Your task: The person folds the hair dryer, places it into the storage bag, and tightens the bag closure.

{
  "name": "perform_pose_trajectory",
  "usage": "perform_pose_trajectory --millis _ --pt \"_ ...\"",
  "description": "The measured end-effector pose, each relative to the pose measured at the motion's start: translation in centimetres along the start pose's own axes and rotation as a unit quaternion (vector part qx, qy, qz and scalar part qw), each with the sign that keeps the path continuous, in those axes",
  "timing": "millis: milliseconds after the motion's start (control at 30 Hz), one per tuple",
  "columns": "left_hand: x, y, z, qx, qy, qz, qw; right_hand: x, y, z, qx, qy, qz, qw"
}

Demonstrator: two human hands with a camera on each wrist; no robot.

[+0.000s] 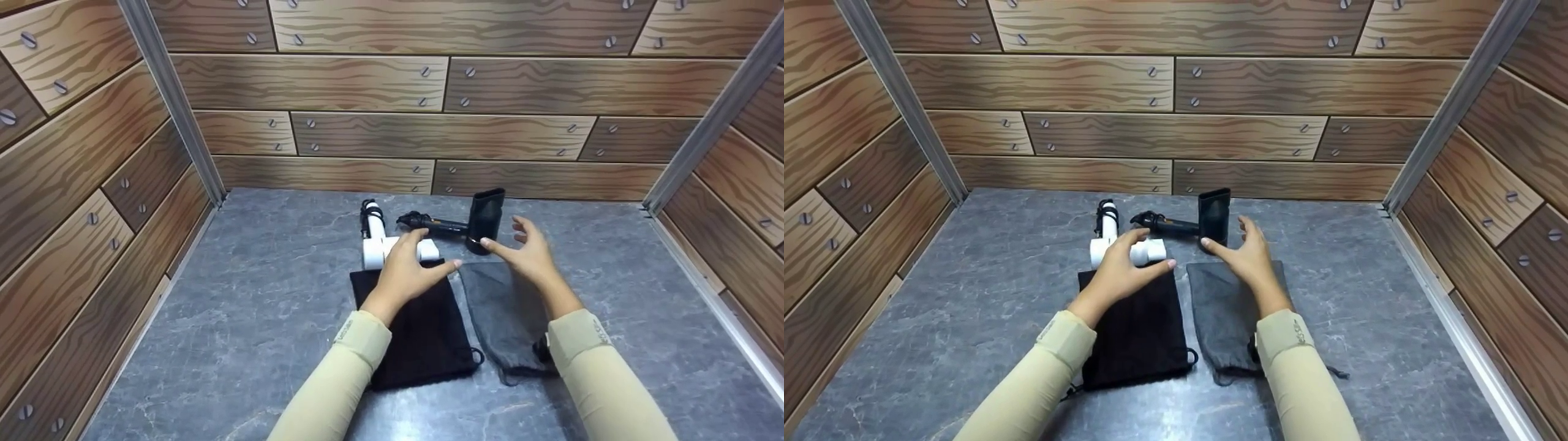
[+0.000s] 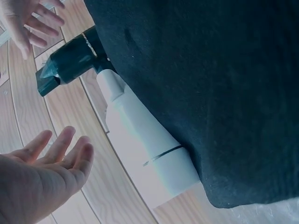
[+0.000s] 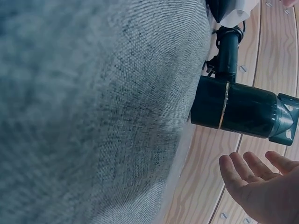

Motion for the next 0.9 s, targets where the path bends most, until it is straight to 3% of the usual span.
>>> perform_pose_trajectory --millis 533,900 --pt "0.1 -0.2 -0.1 0.011 0.012 -0.007 0.9999 -0.7 -1.8 1.5 -0.007 -0.011 -0.004 1.0" --pt "0.2 -0.2 -0.1 0.004 0.0 -0.003 1.0 -0.6 -2.3 2.2 -0.014 -0.003 0.009 1.0"
Point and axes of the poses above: each hand's wrist, its own z-axis towards the middle knuckle, its own y-axis out of the back of the hand, x = y × z, the point moved 4 cm from there along z, towards the middle knuckle, and after that the axes turned 3 degrees about z, right-handed, at the moved point
